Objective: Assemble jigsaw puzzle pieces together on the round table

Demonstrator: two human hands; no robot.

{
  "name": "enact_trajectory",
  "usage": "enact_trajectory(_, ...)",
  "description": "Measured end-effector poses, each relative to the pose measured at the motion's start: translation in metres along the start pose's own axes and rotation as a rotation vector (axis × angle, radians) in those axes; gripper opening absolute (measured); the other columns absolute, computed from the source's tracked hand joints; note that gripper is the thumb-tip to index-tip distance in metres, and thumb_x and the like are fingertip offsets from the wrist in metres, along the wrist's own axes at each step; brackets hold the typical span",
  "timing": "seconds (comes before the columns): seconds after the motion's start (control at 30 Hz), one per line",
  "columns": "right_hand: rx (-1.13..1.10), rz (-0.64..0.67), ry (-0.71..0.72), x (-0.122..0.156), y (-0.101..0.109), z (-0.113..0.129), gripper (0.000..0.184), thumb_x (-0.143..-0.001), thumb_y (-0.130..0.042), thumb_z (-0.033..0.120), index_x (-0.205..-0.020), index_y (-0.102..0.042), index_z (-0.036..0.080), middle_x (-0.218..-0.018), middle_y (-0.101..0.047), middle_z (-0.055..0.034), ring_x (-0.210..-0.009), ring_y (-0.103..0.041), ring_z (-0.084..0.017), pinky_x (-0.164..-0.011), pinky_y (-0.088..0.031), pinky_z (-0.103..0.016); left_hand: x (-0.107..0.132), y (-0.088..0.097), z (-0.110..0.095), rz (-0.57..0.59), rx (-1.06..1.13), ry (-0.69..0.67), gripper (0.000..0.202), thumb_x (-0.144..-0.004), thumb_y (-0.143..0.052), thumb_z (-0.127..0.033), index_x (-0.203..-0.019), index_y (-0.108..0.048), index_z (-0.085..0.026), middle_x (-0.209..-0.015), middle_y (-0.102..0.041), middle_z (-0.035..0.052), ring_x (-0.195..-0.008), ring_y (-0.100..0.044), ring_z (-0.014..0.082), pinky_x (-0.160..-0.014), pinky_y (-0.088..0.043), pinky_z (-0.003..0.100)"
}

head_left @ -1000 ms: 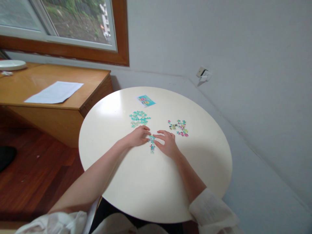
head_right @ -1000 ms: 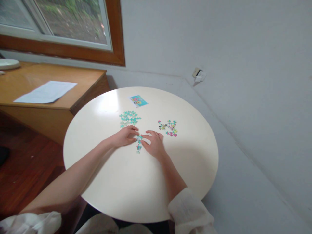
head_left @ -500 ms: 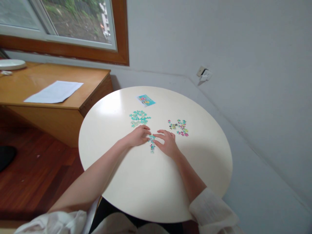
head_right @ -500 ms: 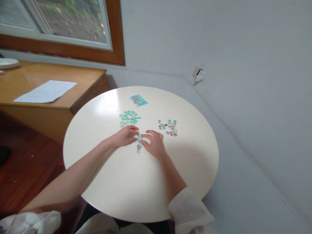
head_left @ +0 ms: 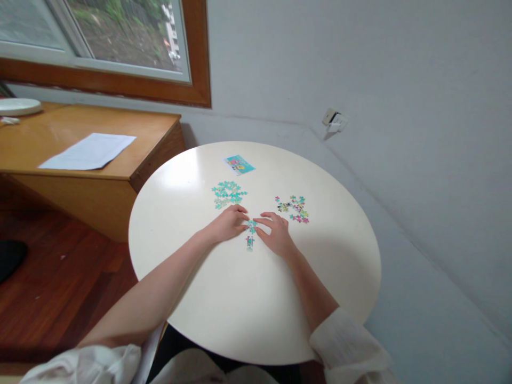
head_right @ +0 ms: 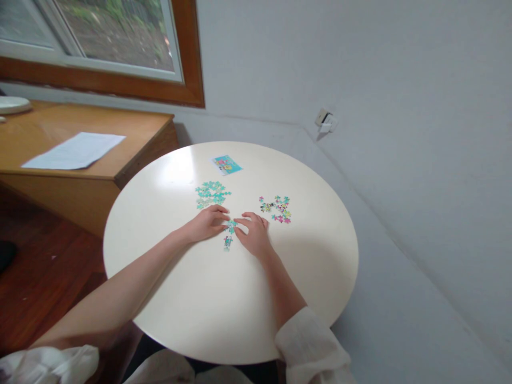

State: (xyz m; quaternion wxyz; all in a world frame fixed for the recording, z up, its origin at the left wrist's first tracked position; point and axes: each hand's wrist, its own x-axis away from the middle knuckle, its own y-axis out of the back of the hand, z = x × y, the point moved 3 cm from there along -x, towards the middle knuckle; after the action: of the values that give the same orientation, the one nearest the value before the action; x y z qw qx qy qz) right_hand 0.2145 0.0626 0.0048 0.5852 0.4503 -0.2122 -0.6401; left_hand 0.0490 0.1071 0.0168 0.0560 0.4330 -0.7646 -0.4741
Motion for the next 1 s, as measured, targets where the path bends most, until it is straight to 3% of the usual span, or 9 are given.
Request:
enact_trajectory(0.2,0.015,0.004,0.017,0.0006,0.0008,0.0018,0.022,-0.079,-0.059,0.028,-0.099,-0.068,0.028,-0.112,-0.061,-0.0056,-0.108,-0.054,-0.021,-0.094,-0.031,-0.042,0.0005,-0.0052,0.002,-0.002,0.007,-0.013,0.022,-0.076,-0.06,-0.027,-0.095,-0.069,-0.019,-0.105,-0.06,0.0098,-0.098,-0.059,0.021,-0.091,-0.047,0.035)
enact_trajectory(0.4,0.039,0.022,0.037,0.001,0.0001,0.002,0.026,-0.078,-0.062,0.038,-0.101,-0.067,0.029,-0.113,-0.06,-0.0055,-0.109,-0.053,-0.022,-0.096,-0.029,-0.044,-0.0004,-0.008,-0.0008,-0.007,0.001,-0.016,0.022,-0.076,-0.06,-0.025,-0.095,-0.069,-0.018,-0.103,-0.061,0.0103,-0.098,-0.058,0.0217,-0.09,-0.047,0.036)
enact_trajectory(1.0,-0.035,-0.005,0.015,-0.0004,0.0005,-0.0023,0.018,-0.075,-0.063,0.032,-0.092,-0.069,0.027,-0.11,-0.061,-0.0056,-0.107,-0.054,-0.022,-0.096,-0.032,-0.044,0.0014,-0.0068,-0.0021,0.026,-0.031,-0.034,0.026,-0.077,-0.061,-0.03,-0.099,-0.069,-0.019,-0.108,-0.059,0.0114,-0.103,-0.056,0.0232,-0.093,-0.045,0.038)
